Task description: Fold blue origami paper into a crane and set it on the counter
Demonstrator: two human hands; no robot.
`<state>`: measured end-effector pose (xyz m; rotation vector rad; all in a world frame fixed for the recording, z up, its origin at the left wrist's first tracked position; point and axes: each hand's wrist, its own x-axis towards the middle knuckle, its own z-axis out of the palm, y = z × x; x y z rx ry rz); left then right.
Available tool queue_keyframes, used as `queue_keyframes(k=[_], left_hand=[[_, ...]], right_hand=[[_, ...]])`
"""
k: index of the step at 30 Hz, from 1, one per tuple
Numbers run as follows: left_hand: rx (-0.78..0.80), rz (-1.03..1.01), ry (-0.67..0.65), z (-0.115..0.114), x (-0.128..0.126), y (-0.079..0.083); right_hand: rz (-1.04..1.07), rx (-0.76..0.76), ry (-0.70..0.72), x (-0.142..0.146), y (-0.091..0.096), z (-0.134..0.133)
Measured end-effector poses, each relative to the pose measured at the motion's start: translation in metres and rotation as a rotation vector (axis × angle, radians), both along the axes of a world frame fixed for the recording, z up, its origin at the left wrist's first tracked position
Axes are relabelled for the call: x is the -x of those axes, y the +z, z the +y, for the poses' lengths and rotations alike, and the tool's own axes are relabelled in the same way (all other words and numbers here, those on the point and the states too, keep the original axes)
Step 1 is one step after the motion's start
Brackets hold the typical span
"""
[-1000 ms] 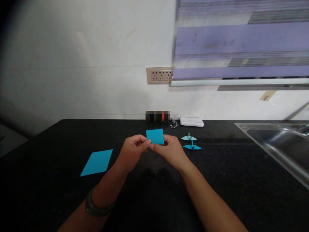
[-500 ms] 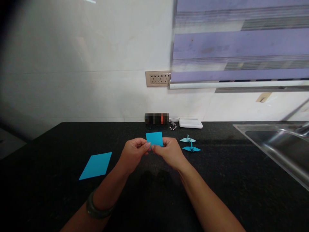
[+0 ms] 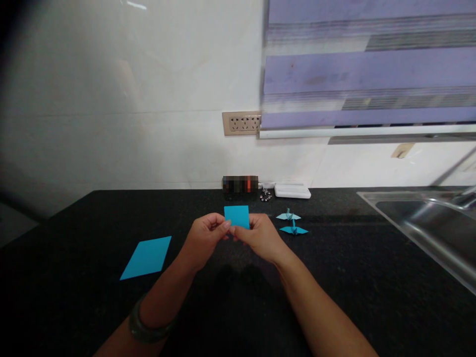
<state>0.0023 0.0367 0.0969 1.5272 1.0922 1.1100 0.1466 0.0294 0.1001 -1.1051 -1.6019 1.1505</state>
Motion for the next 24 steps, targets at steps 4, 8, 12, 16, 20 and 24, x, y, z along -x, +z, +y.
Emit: queue_keyframes(k=[4, 8, 12, 16, 20, 24], left_hand=[[-0.023, 0.047, 0.01, 0.002, 0.004, 0.003], [-0.066, 0.125, 0.077, 0.005, 0.01, 0.005], [-0.087, 0.184, 0.065, 0.004, 0.011, 0.006], [-0.152, 0.269, -0.039, -0.001, 0.008, 0.009], [-0.151, 0.299, -0.068, -0.003, 0.007, 0.011], [-0.131, 0.259, -0.076, 0.0, 0.008, 0.008]], right_hand=[[-0.075, -0.023, -0.021, -0.007, 0.0, 0.001], [-0.133, -0.025, -0.082, -0.019, 0.006, 0.002], [0.069, -0.005, -0.113, -0.016, 0.007, 0.002], [0.248, 0.062, -0.152, -0.002, -0.003, 0.002], [0.345, 0.054, -0.265, 0.001, -0.008, 0.004], [0.301, 0.016, -0.259, -0.002, -0.003, 0.004]])
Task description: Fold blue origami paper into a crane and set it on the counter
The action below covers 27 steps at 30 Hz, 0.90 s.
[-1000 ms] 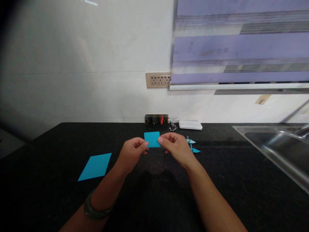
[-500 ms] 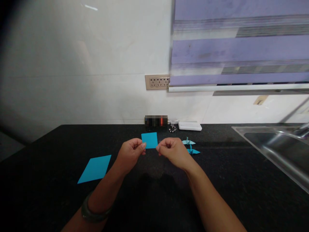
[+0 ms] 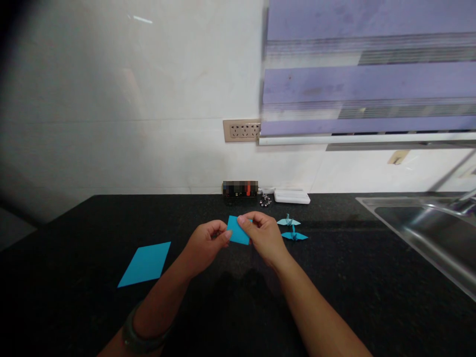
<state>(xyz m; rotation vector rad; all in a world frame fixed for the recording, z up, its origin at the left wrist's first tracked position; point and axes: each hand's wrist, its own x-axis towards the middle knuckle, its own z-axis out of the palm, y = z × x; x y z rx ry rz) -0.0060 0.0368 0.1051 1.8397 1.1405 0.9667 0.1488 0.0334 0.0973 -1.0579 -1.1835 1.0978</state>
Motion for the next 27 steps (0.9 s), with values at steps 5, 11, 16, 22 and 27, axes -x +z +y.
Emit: queue_keyframes(k=[5, 11, 16, 22, 27], left_hand=[[0.024, -0.134, 0.104, 0.005, -0.001, -0.006], [-0.051, -0.189, 0.167, 0.006, 0.004, -0.006], [-0.098, -0.19, 0.175, 0.003, 0.008, 0.002], [-0.12, -0.15, 0.135, 0.0, 0.006, 0.005], [-0.09, -0.218, 0.144, 0.0, 0.005, 0.003]], right_hand=[[0.04, 0.0, -0.088, 0.005, 0.0, -0.001], [0.135, 0.012, 0.004, 0.014, -0.004, -0.005], [-0.012, -0.001, 0.086, 0.014, 0.001, -0.009], [-0.046, -0.022, -0.043, 0.013, 0.005, -0.01], [-0.074, -0.036, -0.063, 0.016, 0.005, -0.013]])
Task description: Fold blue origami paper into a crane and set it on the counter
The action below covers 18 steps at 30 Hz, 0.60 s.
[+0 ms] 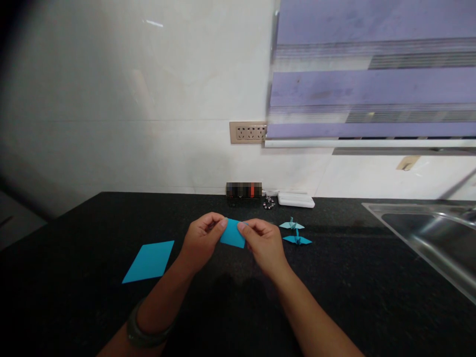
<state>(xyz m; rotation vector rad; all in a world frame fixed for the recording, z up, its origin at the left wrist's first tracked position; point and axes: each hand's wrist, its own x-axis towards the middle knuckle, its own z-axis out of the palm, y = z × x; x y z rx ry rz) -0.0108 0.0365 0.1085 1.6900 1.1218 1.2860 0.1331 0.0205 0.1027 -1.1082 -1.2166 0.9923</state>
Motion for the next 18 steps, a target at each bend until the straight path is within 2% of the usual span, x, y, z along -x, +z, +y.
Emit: queue_keyframes(k=[5, 10, 15, 18], left_hand=[[0.015, -0.018, -0.026, -0.0011, 0.0, 0.0026], [0.154, -0.142, -0.115, -0.0006, -0.0024, 0.0018], [0.124, -0.076, -0.035, 0.0012, -0.0012, -0.001], [0.121, -0.072, -0.025, 0.002, -0.0005, -0.0015]], right_hand=[[-0.059, -0.04, -0.027, 0.001, 0.001, -0.0019], [-0.041, -0.068, -0.1, -0.0015, 0.0003, -0.0002], [0.049, -0.026, -0.05, -0.0014, -0.0001, 0.0018], [0.045, -0.046, -0.074, -0.0017, 0.0, 0.0018]])
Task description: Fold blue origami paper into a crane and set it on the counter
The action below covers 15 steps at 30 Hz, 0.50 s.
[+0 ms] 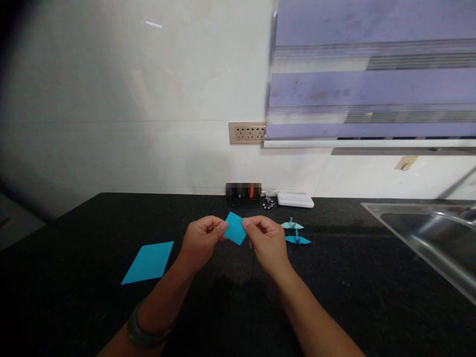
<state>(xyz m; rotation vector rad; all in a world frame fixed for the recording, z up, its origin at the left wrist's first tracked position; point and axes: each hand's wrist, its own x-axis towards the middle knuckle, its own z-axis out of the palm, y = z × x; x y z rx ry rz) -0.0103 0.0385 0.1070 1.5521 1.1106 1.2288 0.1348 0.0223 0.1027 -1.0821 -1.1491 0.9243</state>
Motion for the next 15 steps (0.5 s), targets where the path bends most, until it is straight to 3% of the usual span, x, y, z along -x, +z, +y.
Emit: queue_keyframes(k=[4, 10, 15], left_hand=[[0.08, -0.117, -0.064, -0.0001, -0.0008, 0.0018], [0.257, -0.298, -0.201, -0.0027, -0.0037, 0.0016], [0.263, -0.315, -0.238, -0.0039, -0.0045, 0.0008]], right_hand=[[0.043, -0.011, 0.03, -0.0015, 0.0011, 0.0004], [0.211, 0.047, 0.318, -0.003, 0.002, -0.0002], [0.203, 0.039, 0.36, -0.0037, -0.0007, -0.0008]])
